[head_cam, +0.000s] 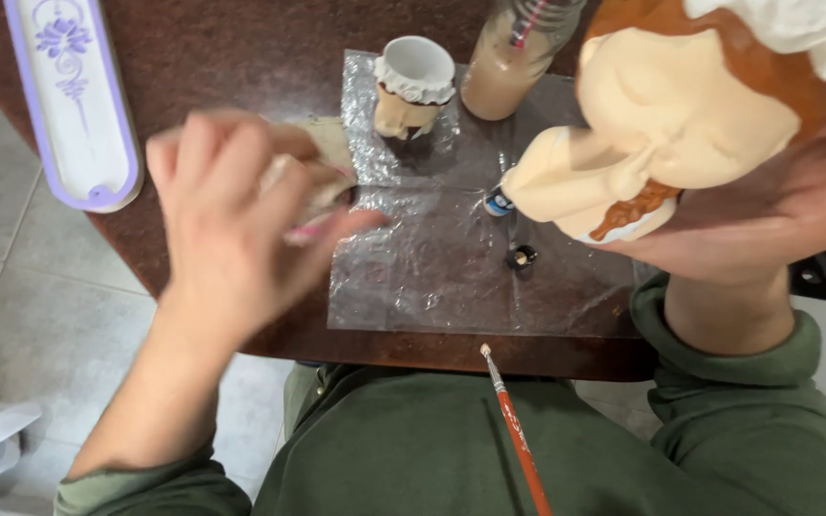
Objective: Painting a small ceramic figurine bust with a paintbrush and craft paints.
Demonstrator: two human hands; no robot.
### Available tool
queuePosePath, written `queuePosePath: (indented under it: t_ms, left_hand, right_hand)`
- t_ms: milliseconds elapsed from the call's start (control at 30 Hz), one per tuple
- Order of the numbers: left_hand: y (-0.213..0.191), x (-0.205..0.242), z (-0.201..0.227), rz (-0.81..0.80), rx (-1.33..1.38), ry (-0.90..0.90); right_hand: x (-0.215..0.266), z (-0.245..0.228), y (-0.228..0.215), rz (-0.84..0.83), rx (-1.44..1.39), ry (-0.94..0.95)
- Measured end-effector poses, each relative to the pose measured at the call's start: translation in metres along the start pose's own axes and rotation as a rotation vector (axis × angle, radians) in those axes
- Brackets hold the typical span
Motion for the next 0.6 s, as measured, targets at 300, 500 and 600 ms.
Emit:
queuePosePath:
  t_ms: [300,500,600]
  left_hand:
    - [0.091,0.079,-0.091,-0.27,0.102,-0.195]
    - [0.101,0.085,-0.099,-0.226,0.229,-0.23]
    - [0.099,0.086,-0.097,-0.239,0.137,-0.198]
  right_hand:
    - [-0.158,-0.133,-0.007,-0.009,-0.034,-0.022]
    - [-0.184,-0.162,0.001,-0.017,-0.023,-0.012]
    - [-0.197,-0.174,0.008,-0.022,-0.025,-0.007]
Point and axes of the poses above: each hand's wrist, its own x-axis away from the middle knuckle, its own y-axis out of the palm, z = x × y, the point moved 7 cm from there along -x, towards the middle knuckle, and after that the axes turned 10 degrees about -z, right-handed, at the moved point
